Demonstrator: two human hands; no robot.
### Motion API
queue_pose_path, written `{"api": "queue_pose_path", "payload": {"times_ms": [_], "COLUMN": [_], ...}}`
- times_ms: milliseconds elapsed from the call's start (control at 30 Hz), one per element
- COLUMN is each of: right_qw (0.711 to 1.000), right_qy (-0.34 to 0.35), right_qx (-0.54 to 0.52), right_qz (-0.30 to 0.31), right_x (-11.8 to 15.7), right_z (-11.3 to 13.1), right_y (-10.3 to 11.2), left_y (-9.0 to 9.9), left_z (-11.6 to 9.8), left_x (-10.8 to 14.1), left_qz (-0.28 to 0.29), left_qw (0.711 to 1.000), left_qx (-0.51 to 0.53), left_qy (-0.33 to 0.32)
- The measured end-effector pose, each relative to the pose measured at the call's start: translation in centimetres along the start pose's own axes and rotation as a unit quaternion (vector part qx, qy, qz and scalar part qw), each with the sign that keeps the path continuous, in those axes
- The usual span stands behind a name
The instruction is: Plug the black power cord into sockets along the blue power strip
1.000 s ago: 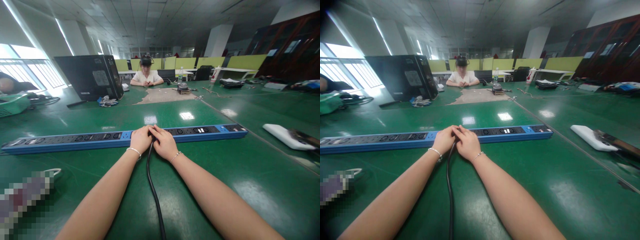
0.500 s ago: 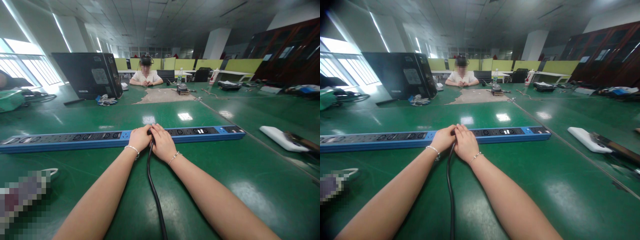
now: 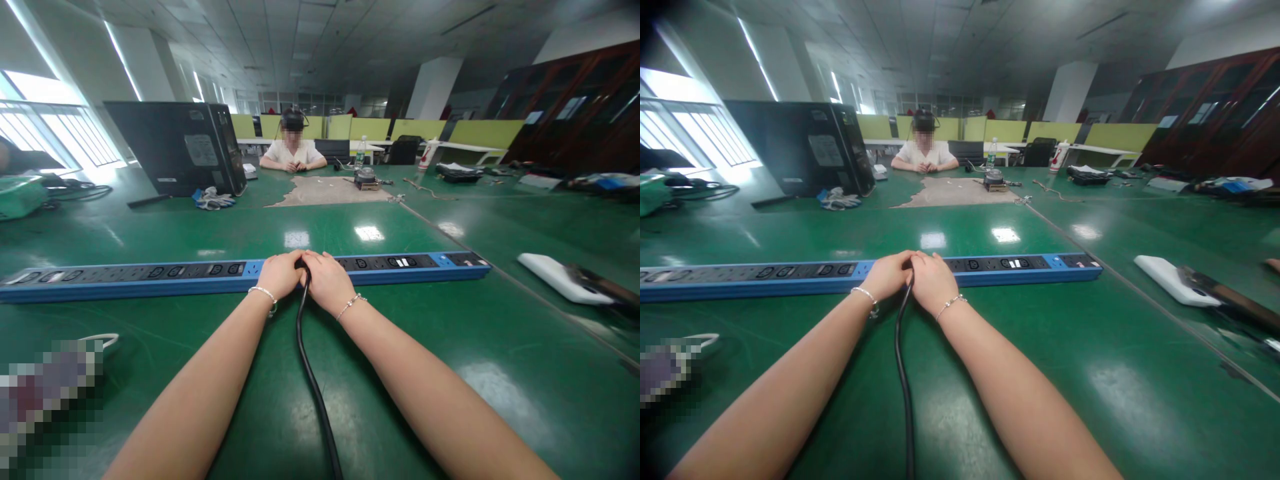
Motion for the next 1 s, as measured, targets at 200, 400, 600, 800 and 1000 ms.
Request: {"api": "queue_pose_path", "payload": {"times_ms": [200, 400, 600, 800, 1000], "right_qw": [1.000, 0.999, 0.993, 0.988, 0.990], "right_qy": [-0.002, -0.022, -0.010, -0.018, -0.079], "right_qx": [0.002, -0.015, -0.070, -0.097, -0.086], "right_qz": [-0.013, -0.025, -0.096, -0.116, -0.082], "right_x": [0.4, 0.5, 0.8, 0.7, 0.4], "right_z": [0.3, 0.0, -0.5, -1.4, -1.6], "right_y": [-0.1, -0.3, -0.6, -1.4, -1.7], "left_y": [-0.3, -0.8, -0.9, -0.9, -0.7], "left_z": [-0.4, -0.9, -1.2, -1.5, -1.4], "left_x": [0.8, 1.6, 1.9, 2.0, 1.8], "left_qz": [-0.055, -0.107, -0.121, -0.117, -0.117], "left_qw": [0.998, 0.991, 0.986, 0.985, 0.986], "left_qx": [-0.027, -0.062, -0.101, -0.111, -0.106], "left_qy": [-0.033, -0.059, -0.062, -0.054, -0.046]}}
Point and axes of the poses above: each hand's wrist, its own x-axis away from the middle knuckle, its own y-axis out of the back of the hand, z = x × y, the point moved 6 cm from there along -x, towards the middle knuckle, and after that the axes turned 6 degrees about y, right-handed, at the moved point
